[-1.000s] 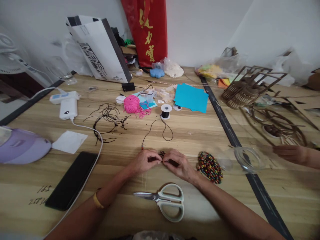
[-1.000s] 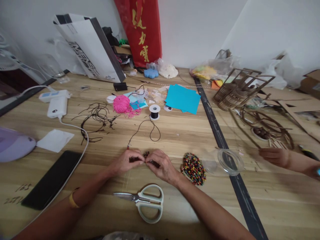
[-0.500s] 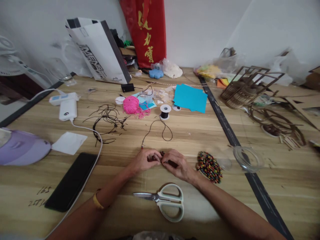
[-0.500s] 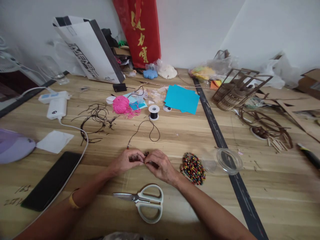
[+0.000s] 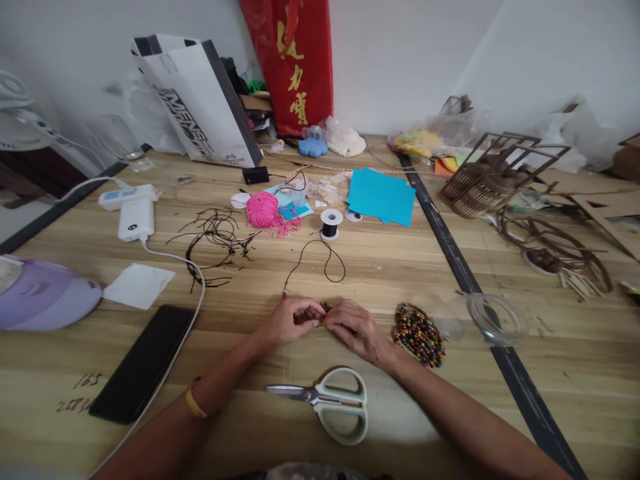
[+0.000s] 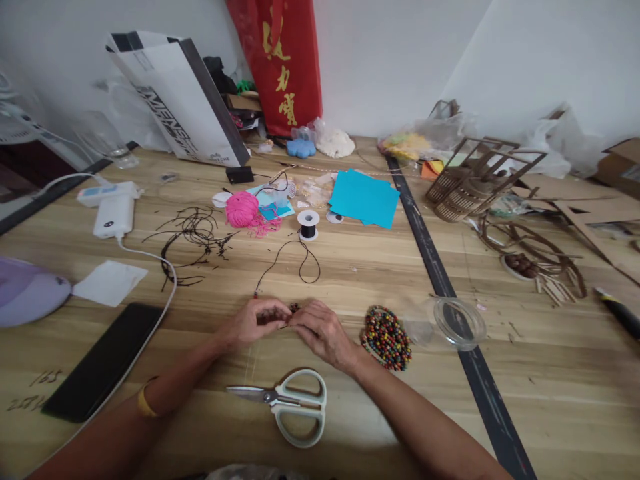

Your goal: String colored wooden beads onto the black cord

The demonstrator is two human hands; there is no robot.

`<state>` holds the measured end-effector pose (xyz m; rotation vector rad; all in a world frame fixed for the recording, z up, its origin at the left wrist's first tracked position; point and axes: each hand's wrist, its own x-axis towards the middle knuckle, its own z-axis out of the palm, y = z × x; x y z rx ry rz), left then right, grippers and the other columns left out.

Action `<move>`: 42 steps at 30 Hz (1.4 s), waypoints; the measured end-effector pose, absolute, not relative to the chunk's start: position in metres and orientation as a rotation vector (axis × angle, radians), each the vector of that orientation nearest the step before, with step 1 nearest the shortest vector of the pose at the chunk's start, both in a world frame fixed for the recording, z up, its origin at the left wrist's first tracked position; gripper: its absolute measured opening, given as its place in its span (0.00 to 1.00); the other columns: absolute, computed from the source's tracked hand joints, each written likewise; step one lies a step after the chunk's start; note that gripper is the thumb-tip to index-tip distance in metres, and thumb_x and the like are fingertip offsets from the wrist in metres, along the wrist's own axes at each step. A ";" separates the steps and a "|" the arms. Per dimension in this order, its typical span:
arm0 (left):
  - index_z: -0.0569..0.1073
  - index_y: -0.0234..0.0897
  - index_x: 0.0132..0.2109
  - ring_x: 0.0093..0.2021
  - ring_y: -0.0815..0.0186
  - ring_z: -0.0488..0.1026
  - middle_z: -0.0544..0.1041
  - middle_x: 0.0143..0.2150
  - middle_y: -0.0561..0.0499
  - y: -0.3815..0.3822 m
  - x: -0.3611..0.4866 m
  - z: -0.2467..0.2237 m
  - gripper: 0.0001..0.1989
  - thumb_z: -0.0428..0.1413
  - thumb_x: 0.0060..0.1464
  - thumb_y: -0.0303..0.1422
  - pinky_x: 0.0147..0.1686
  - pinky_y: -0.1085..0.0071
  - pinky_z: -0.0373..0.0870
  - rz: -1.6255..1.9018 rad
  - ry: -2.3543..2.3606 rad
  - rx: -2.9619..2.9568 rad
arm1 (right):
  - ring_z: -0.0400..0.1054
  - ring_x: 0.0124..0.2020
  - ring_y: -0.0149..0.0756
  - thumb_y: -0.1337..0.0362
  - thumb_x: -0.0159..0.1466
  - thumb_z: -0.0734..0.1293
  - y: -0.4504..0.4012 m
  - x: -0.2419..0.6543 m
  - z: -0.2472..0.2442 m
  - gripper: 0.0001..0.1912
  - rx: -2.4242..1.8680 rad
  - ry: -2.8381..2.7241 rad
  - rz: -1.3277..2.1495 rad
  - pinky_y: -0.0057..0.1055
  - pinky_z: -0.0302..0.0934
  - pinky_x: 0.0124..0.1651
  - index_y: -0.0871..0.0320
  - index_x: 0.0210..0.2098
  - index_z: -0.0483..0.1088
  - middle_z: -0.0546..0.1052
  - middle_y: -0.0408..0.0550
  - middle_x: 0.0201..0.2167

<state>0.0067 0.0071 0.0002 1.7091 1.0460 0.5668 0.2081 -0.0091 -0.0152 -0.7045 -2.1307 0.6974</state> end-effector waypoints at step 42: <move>0.74 0.30 0.30 0.28 0.70 0.69 0.75 0.28 0.49 0.004 0.009 0.002 0.03 0.58 0.46 0.27 0.29 0.77 0.63 0.600 1.089 1.672 | 0.67 0.34 0.35 0.66 0.64 0.64 -0.001 0.221 -0.005 0.04 -0.980 -1.980 0.787 0.30 0.62 0.36 0.58 0.35 0.70 0.71 0.49 0.32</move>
